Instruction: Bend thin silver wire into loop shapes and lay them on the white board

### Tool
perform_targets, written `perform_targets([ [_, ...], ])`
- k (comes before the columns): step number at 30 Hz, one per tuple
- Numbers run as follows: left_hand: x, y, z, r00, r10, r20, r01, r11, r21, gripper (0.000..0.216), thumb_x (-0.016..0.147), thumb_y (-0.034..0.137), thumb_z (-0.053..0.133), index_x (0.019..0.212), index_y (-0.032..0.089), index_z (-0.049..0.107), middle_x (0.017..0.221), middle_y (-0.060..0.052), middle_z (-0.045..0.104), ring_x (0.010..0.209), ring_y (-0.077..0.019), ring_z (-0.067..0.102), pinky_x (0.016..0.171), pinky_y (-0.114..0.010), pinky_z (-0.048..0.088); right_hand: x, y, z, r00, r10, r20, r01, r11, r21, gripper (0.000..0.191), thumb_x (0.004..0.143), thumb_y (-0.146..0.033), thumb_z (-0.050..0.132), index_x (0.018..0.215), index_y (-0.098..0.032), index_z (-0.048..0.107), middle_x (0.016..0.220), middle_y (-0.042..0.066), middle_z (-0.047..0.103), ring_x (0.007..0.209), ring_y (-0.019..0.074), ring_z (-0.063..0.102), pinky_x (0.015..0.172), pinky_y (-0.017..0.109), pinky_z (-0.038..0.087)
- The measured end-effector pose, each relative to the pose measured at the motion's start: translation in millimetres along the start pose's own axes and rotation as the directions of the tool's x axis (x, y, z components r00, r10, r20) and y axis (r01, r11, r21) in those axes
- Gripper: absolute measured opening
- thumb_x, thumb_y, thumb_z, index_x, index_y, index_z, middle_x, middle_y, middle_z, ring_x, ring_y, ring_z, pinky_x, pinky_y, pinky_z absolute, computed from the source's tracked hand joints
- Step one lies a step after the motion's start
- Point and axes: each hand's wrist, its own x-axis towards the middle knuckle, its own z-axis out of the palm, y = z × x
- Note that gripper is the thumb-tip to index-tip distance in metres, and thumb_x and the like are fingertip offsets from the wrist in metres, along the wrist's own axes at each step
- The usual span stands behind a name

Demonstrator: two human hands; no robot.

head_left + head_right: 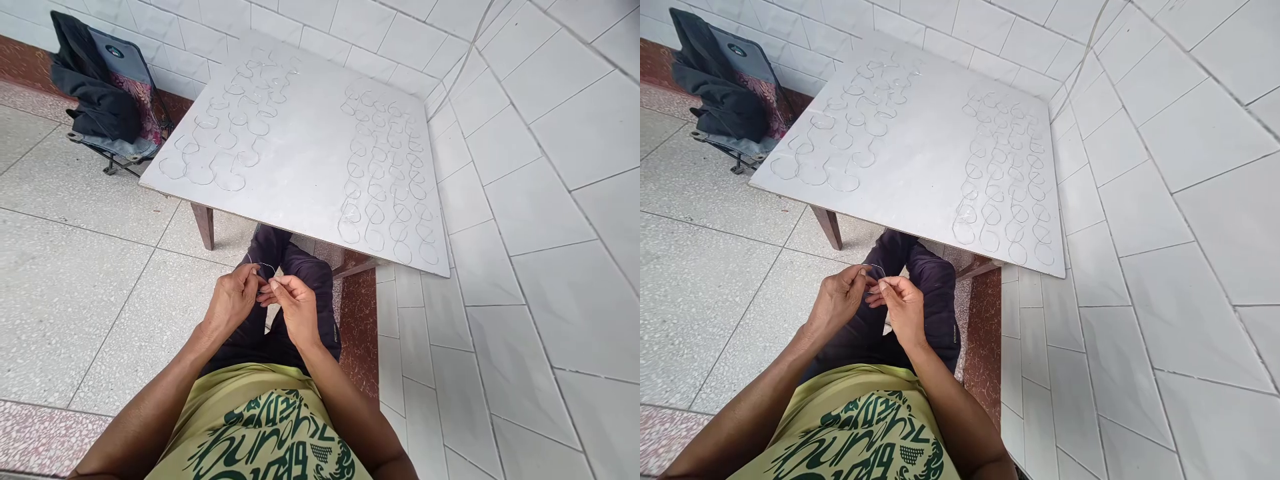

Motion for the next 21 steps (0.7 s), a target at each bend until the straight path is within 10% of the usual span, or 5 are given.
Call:
perform_targets([
  [14, 1, 5, -12, 0.985, 0.014, 0.171, 0.011, 0.990, -0.141, 0.034, 0.106, 0.038, 0.043, 0.111, 0.020, 0.071, 0.072, -0.001, 0.070, 0.068, -0.0186, 0.067, 0.071, -0.030, 0.051, 3, -13, -25, 0.998, 0.030, 0.053, -0.023, 0.992, -0.128, 0.040, 0.095, -0.057, 0.068, 0.098, -0.018, 0.073, 0.086, 0.007, 0.079, 0.071, 0.0190, 0.077, 0.066, 0.031, 0.062],
  [21, 2, 18, -31, 0.864, 0.045, 0.502, 0.149, 0.929, -0.340, 0.040, 0.103, 0.048, 0.050, 0.107, 0.020, 0.078, 0.059, 0.002, 0.059, 0.058, -0.0160, 0.055, 0.063, -0.029, 0.045, 33, -51, -43, 0.950, 0.068, 0.305, 0.000, 0.976, -0.218, 0.041, 0.094, -0.059, 0.069, 0.098, -0.018, 0.078, 0.090, 0.006, 0.078, 0.078, 0.0155, 0.071, 0.075, 0.029, 0.058],
])
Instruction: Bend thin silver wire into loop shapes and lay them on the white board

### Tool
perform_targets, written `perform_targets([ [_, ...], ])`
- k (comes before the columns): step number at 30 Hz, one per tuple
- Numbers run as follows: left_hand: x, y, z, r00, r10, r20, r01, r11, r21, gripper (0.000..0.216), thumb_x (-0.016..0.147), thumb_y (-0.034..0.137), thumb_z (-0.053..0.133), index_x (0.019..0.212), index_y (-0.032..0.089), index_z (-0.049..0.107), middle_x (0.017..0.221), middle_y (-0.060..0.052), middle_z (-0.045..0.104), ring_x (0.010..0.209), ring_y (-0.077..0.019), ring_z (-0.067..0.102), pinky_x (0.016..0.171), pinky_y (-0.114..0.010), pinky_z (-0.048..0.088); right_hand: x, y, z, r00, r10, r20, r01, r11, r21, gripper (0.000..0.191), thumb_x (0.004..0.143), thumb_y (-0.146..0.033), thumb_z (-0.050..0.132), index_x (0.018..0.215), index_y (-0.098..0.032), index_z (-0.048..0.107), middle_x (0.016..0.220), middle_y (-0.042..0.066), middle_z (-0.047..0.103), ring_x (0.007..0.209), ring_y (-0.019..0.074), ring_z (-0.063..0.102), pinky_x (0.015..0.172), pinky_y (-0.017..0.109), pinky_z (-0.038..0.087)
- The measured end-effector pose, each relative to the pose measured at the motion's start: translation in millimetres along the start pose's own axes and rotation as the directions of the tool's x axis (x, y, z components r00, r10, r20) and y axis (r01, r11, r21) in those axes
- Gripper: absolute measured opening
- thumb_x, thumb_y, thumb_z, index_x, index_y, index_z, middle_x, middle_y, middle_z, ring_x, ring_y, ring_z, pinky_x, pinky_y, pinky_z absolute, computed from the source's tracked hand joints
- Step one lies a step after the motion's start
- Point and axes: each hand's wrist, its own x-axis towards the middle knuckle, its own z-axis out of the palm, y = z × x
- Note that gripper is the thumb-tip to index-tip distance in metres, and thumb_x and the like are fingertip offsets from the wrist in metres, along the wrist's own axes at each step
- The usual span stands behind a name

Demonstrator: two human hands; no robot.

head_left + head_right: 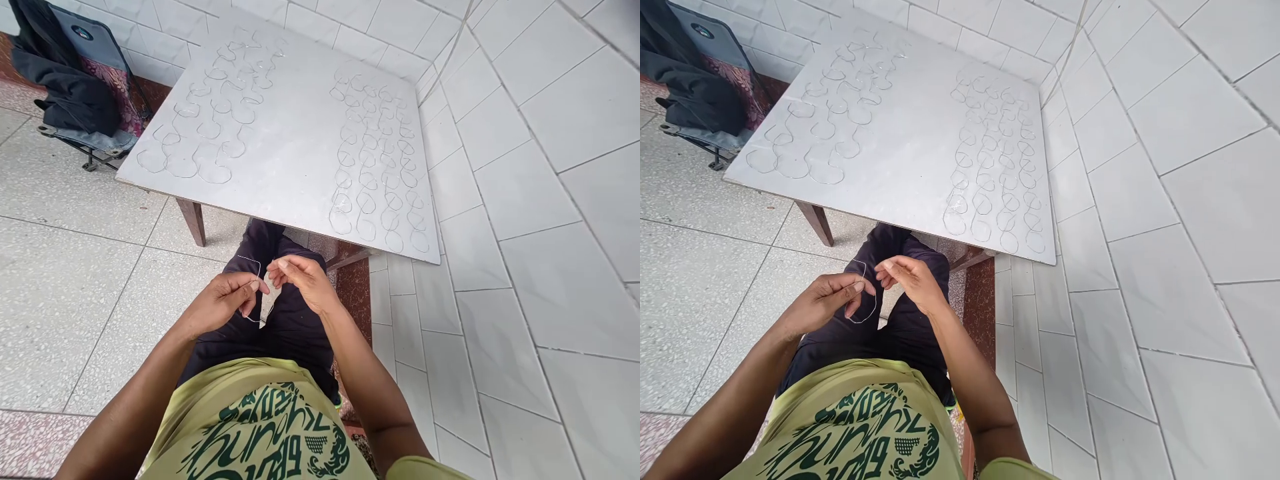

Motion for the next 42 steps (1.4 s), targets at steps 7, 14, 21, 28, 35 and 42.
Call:
perform_targets([
  [7, -7, -9, 2, 0.988, -0.035, 0.152, 0.064, 0.980, -0.190, 0.046, 0.100, 0.057, 0.055, 0.100, 0.019, 0.080, 0.051, 0.002, 0.050, 0.049, -0.0139, 0.043, 0.059, -0.031, 0.044, 16, 9, 9, 0.935, 0.117, 0.334, -0.200, 0.954, 0.225, 0.037, 0.082, -0.050, 0.085, 0.093, -0.016, 0.078, 0.073, 0.000, 0.068, 0.062, 0.0123, 0.062, 0.062, 0.025, 0.054],
  [14, -9, -9, 7, 0.983, -0.051, 0.176, 0.113, 0.924, -0.366, 0.041, 0.095, 0.056, 0.062, 0.092, 0.019, 0.080, 0.047, 0.003, 0.047, 0.043, -0.0119, 0.037, 0.053, -0.031, 0.038, 10, 26, 28, 0.969, 0.047, 0.241, -0.153, 0.883, 0.444, 0.031, 0.077, -0.043, 0.089, 0.081, -0.021, 0.067, 0.069, -0.003, 0.059, 0.061, 0.0140, 0.055, 0.052, 0.026, 0.051],
  [21, -10, -3, 22, 0.992, -0.111, 0.063, 0.128, 0.854, -0.504, 0.039, 0.095, 0.055, 0.064, 0.094, 0.019, 0.079, 0.047, 0.004, 0.042, 0.047, -0.0132, 0.037, 0.053, -0.030, 0.032, 5, 23, 48, 0.972, -0.155, -0.175, 0.210, 0.909, 0.361, 0.020, 0.078, -0.031, 0.087, 0.075, -0.024, 0.068, 0.074, -0.002, 0.064, 0.068, 0.0139, 0.059, 0.064, 0.028, 0.053],
  [28, -12, 1, 31, 0.950, -0.050, -0.308, -0.011, 0.981, -0.193, 0.035, 0.104, 0.046, 0.056, 0.109, 0.018, 0.077, 0.060, 0.002, 0.057, 0.058, -0.0146, 0.051, 0.066, -0.030, 0.043, -1, 18, 39, 0.973, -0.119, -0.200, 0.147, 0.980, 0.133, 0.029, 0.095, -0.051, 0.069, 0.102, -0.022, 0.075, 0.092, 0.004, 0.073, 0.080, 0.0173, 0.068, 0.068, 0.029, 0.056],
  [35, -14, -8, 35, 0.911, -0.039, -0.410, 0.026, 0.999, -0.038, 0.037, 0.106, 0.046, 0.054, 0.118, 0.018, 0.075, 0.066, 0.002, 0.064, 0.066, -0.0152, 0.060, 0.075, -0.029, 0.048, -31, 16, 33, 0.983, -0.058, -0.175, 0.005, 0.958, -0.288, 0.029, 0.095, -0.048, 0.071, 0.098, -0.019, 0.072, 0.086, 0.003, 0.074, 0.074, 0.0150, 0.068, 0.068, 0.026, 0.055],
  [42, -9, -14, 26, 0.949, -0.186, -0.256, 0.043, 0.877, -0.479, 0.032, 0.093, 0.043, 0.075, 0.108, 0.016, 0.081, 0.078, -0.003, 0.071, 0.070, -0.0125, 0.060, 0.066, -0.025, 0.047, -37, 24, 37, 0.978, -0.088, -0.188, 0.042, 0.970, -0.238, 0.021, 0.097, -0.037, 0.066, 0.096, -0.019, 0.075, 0.073, 0.000, 0.070, 0.059, 0.0115, 0.064, 0.059, 0.024, 0.054],
])
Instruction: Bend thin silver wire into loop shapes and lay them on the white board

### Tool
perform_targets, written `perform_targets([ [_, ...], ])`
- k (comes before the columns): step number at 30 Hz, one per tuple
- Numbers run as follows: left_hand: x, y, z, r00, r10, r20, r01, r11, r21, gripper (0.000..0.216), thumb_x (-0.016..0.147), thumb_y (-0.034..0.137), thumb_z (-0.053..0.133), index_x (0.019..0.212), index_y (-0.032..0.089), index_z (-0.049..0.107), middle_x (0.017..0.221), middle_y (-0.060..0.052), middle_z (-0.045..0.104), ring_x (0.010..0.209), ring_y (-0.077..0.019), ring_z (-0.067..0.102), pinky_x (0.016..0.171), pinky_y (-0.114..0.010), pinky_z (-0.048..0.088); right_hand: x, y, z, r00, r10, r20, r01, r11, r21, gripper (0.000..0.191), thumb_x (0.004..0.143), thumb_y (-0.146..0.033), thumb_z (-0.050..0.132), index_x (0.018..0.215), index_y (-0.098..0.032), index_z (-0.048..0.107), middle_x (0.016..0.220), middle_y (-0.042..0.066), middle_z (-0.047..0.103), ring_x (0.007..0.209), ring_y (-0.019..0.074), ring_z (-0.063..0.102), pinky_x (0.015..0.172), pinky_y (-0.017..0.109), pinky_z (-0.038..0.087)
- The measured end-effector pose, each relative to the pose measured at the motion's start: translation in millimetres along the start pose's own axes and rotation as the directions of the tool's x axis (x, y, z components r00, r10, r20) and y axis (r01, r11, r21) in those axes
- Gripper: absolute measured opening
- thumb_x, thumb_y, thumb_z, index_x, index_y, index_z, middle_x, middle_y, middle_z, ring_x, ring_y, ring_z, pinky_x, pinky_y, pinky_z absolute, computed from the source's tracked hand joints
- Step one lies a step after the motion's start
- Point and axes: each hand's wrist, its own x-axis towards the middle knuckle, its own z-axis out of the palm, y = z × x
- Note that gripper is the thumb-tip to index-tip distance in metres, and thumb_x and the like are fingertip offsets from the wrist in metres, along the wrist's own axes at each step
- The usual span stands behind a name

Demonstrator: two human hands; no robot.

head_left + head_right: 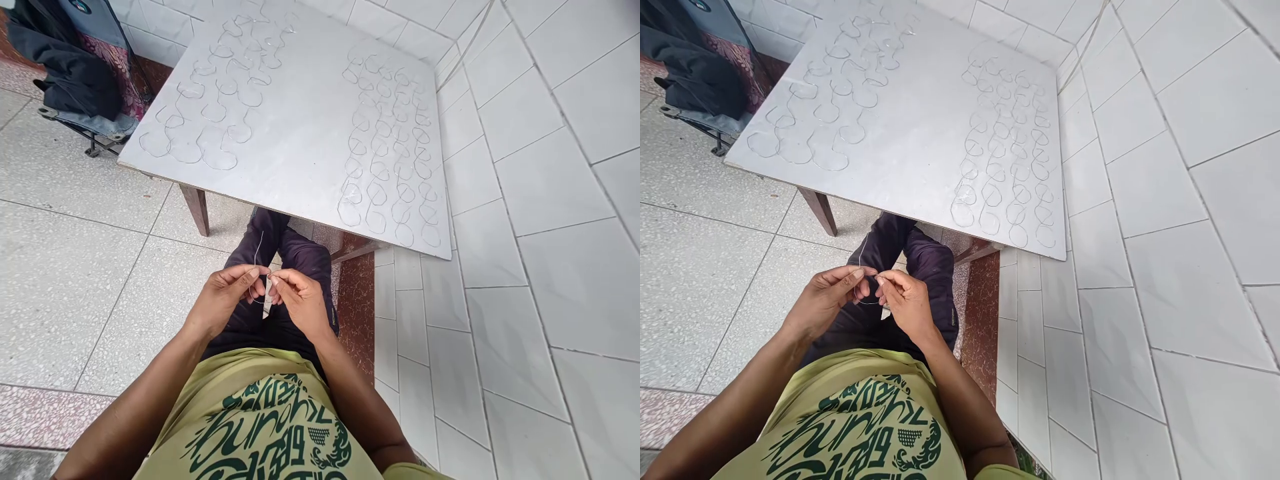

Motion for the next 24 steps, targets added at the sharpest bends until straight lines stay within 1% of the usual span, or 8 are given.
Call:
perform_targets([
  [2, 2, 1, -4, 0.996, -0.092, 0.014, 0.093, 0.985, -0.147, 0.032, 0.086, 0.040, 0.083, 0.106, 0.015, 0.082, 0.081, -0.004, 0.072, 0.070, -0.0116, 0.060, 0.063, -0.023, 0.047, 1, 2, 0, 0.999, -0.042, -0.008, 0.042, 0.999, -0.020, 0.019, 0.098, -0.035, 0.066, 0.098, -0.019, 0.077, 0.076, 0.001, 0.071, 0.060, 0.0112, 0.065, 0.061, 0.024, 0.054],
  [5, 4, 0, -10, 0.982, -0.187, 0.041, 0.191, 0.943, -0.271, 0.032, 0.081, 0.035, 0.088, 0.103, 0.013, 0.083, 0.083, -0.005, 0.073, 0.070, -0.0112, 0.063, 0.061, -0.021, 0.049, 1, 4, -1, 0.996, -0.089, 0.001, 0.089, 0.994, -0.058, 0.020, 0.099, -0.034, 0.065, 0.101, -0.019, 0.078, 0.076, 0.001, 0.070, 0.059, 0.0106, 0.063, 0.060, 0.024, 0.054],
  [9, 6, -6, -15, 0.964, -0.237, 0.117, 0.263, 0.906, -0.331, 0.024, 0.082, 0.033, 0.088, 0.092, 0.012, 0.081, 0.073, -0.004, 0.070, 0.064, -0.0098, 0.062, 0.059, -0.019, 0.050, 2, 5, -2, 0.990, -0.130, 0.047, 0.134, 0.987, -0.089, 0.021, 0.101, -0.033, 0.064, 0.106, -0.019, 0.080, 0.070, -0.001, 0.067, 0.053, 0.0093, 0.058, 0.054, 0.023, 0.049],
  [14, 5, -9, -18, 0.930, -0.294, 0.220, 0.356, 0.869, -0.342, 0.025, 0.079, 0.034, 0.090, 0.081, 0.011, 0.079, 0.063, -0.003, 0.067, 0.058, -0.0093, 0.061, 0.060, -0.019, 0.051, 6, 6, -7, 0.938, -0.303, 0.169, 0.332, 0.926, -0.179, 0.022, 0.104, -0.028, 0.061, 0.108, -0.021, 0.081, 0.073, 0.000, 0.069, 0.057, 0.0098, 0.059, 0.060, 0.024, 0.050],
  [16, 4, -9, -17, 0.935, -0.282, 0.216, 0.341, 0.880, -0.329, 0.026, 0.079, 0.034, 0.090, 0.081, 0.011, 0.079, 0.063, -0.003, 0.067, 0.058, -0.0096, 0.062, 0.059, -0.019, 0.051, 8, 5, -10, 0.927, -0.325, 0.187, 0.360, 0.912, -0.199, 0.021, 0.104, -0.027, 0.060, 0.107, -0.021, 0.080, 0.072, 0.000, 0.068, 0.058, 0.0099, 0.060, 0.062, 0.024, 0.051],
  [19, 2, -6, -13, 0.963, -0.228, 0.144, 0.259, 0.928, -0.266, 0.026, 0.082, 0.035, 0.088, 0.092, 0.012, 0.082, 0.076, -0.006, 0.075, 0.065, -0.0117, 0.067, 0.062, -0.021, 0.054, 12, 4, -14, 0.937, -0.303, 0.174, 0.337, 0.916, -0.218, 0.021, 0.104, -0.028, 0.060, 0.106, -0.021, 0.080, 0.073, 0.000, 0.069, 0.059, 0.0104, 0.061, 0.063, 0.024, 0.052],
  [22, -2, -4, -9, 0.993, -0.120, 0.023, 0.121, 0.987, -0.109, 0.030, 0.084, 0.036, 0.086, 0.102, 0.013, 0.082, 0.088, -0.008, 0.079, 0.073, -0.0154, 0.071, 0.070, -0.026, 0.058, 14, 4, -16, 0.943, -0.291, 0.159, 0.323, 0.916, -0.238, 0.021, 0.105, -0.029, 0.060, 0.105, -0.020, 0.079, 0.074, 0.000, 0.070, 0.061, 0.0110, 0.063, 0.063, 0.024, 0.052],
  [24, -3, -5, -8, 0.999, -0.040, -0.008, 0.040, 0.999, 0.030, 0.031, 0.086, 0.038, 0.083, 0.107, 0.014, 0.080, 0.089, -0.008, 0.079, 0.076, -0.0174, 0.072, 0.072, -0.029, 0.059, 15, 5, -16, 0.935, -0.305, 0.181, 0.344, 0.903, -0.256, 0.022, 0.105, -0.029, 0.059, 0.104, -0.020, 0.079, 0.074, 0.000, 0.070, 0.061, 0.0111, 0.063, 0.064, 0.024, 0.052],
])
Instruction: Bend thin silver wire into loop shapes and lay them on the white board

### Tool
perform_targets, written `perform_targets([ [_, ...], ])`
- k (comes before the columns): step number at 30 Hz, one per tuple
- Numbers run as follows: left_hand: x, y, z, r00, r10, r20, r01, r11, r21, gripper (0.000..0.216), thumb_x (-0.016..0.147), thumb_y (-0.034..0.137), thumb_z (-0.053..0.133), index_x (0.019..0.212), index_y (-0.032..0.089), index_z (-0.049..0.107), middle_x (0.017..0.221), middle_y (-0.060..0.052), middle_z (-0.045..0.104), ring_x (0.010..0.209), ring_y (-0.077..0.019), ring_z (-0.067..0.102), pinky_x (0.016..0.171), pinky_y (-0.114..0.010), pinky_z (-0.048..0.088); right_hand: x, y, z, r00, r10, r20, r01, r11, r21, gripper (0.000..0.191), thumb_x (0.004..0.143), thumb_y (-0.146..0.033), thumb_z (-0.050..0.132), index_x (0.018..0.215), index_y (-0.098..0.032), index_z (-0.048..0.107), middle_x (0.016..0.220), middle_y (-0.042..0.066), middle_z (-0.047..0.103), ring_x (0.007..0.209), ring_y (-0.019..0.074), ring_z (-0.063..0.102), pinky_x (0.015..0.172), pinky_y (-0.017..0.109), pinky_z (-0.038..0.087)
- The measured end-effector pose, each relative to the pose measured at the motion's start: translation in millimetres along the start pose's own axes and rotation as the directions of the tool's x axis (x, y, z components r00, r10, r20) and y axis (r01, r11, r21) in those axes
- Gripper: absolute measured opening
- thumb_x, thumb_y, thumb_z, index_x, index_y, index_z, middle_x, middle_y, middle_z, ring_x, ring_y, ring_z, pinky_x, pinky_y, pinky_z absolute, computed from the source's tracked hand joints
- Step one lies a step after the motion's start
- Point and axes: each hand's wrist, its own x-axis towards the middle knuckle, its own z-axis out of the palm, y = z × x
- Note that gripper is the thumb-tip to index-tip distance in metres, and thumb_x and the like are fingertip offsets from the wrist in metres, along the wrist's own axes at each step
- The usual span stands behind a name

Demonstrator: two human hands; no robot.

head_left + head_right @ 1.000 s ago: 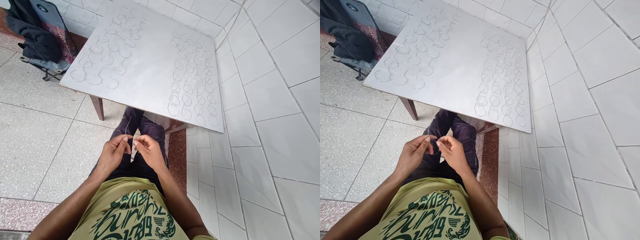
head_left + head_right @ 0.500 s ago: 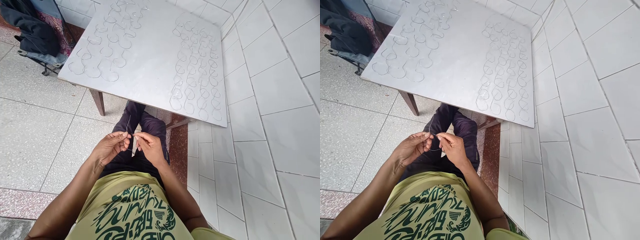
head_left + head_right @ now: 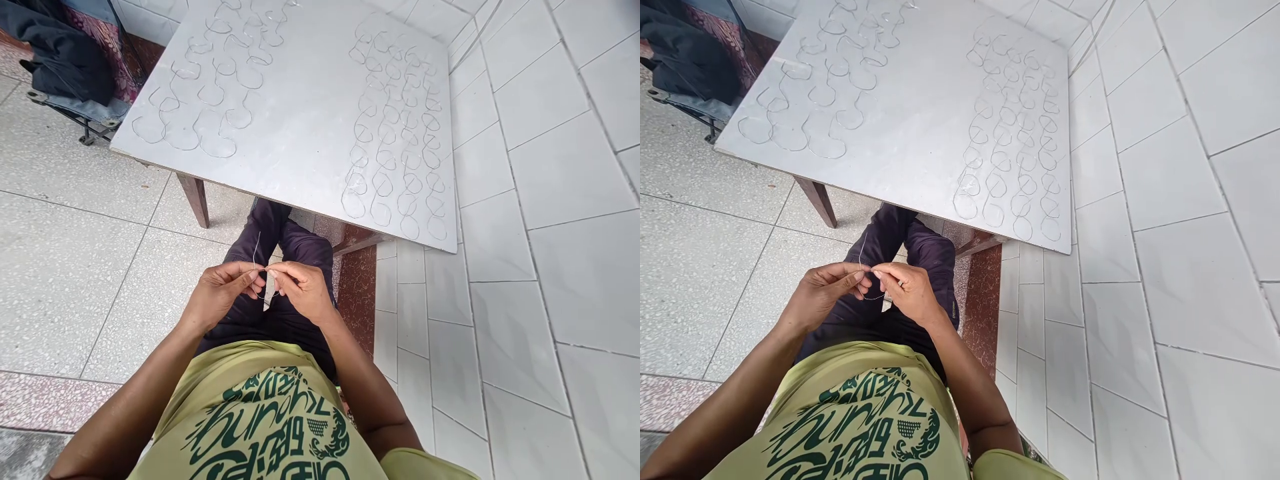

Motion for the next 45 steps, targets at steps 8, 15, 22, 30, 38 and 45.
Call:
perform_targets([
  [8, -1, -1, -7, 0.971, 0.153, 0.182, -0.230, 0.800, 0.555, 0.025, 0.104, 0.039, 0.058, 0.115, 0.022, 0.072, 0.093, -0.003, 0.076, 0.084, -0.0176, 0.071, 0.077, -0.029, 0.054, 0, 9, 4, 0.992, -0.076, 0.100, 0.088, 0.989, -0.121, 0.022, 0.106, -0.026, 0.055, 0.102, -0.019, 0.076, 0.077, 0.001, 0.070, 0.068, 0.0123, 0.065, 0.070, 0.024, 0.051],
  [15, 2, 16, -15, 0.912, 0.242, 0.332, -0.408, 0.623, 0.667, 0.029, 0.101, 0.034, 0.063, 0.075, 0.021, 0.064, 0.063, 0.003, 0.052, 0.057, -0.0120, 0.043, 0.057, -0.026, 0.030, -2, 7, -4, 0.980, -0.060, 0.187, 0.090, 0.984, -0.155, 0.024, 0.108, -0.030, 0.052, 0.105, -0.021, 0.074, 0.080, 0.001, 0.071, 0.072, 0.0139, 0.066, 0.074, 0.025, 0.050],
  [22, 10, 15, -24, 0.887, 0.179, 0.425, -0.413, 0.717, 0.561, 0.031, 0.098, 0.033, 0.066, 0.070, 0.020, 0.064, 0.063, 0.003, 0.051, 0.059, -0.0124, 0.042, 0.057, -0.025, 0.030, -1, 9, -7, 0.959, -0.017, 0.282, 0.046, 0.994, -0.099, 0.025, 0.107, -0.033, 0.053, 0.098, -0.021, 0.074, 0.075, -0.001, 0.069, 0.068, 0.0122, 0.063, 0.069, 0.024, 0.047],
  [30, 17, -4, -20, 0.873, -0.002, 0.488, -0.131, 0.962, 0.239, 0.044, 0.100, 0.045, 0.059, 0.068, 0.019, 0.072, 0.066, -0.006, 0.068, 0.060, -0.0171, 0.060, 0.065, -0.030, 0.049, 10, 14, -5, 0.926, 0.198, 0.320, -0.330, 0.836, 0.439, 0.039, 0.096, -0.051, 0.070, 0.121, -0.020, 0.072, 0.099, 0.005, 0.074, 0.080, 0.0142, 0.069, 0.069, 0.025, 0.056],
  [38, 6, -22, -3, 0.849, -0.042, 0.526, 0.143, 0.978, -0.153, 0.042, 0.094, 0.043, 0.068, 0.061, 0.019, 0.071, 0.051, -0.006, 0.060, 0.056, -0.0210, 0.061, 0.064, -0.036, 0.048, 15, 31, 19, 0.926, 0.183, 0.330, -0.364, 0.662, 0.655, 0.027, 0.084, -0.043, 0.085, 0.091, -0.019, 0.076, 0.086, 0.002, 0.070, 0.071, 0.0125, 0.064, 0.064, 0.025, 0.054],
  [45, -1, -25, 8, 0.896, -0.023, 0.443, 0.187, 0.925, -0.330, 0.043, 0.093, 0.041, 0.069, 0.058, 0.017, 0.069, 0.048, -0.004, 0.054, 0.051, -0.0186, 0.057, 0.059, -0.034, 0.045, 11, 27, 19, 0.975, 0.178, 0.130, -0.220, 0.810, 0.543, 0.030, 0.081, -0.050, 0.086, 0.084, -0.021, 0.076, 0.092, 0.005, 0.074, 0.077, 0.0171, 0.067, 0.065, 0.030, 0.057],
])
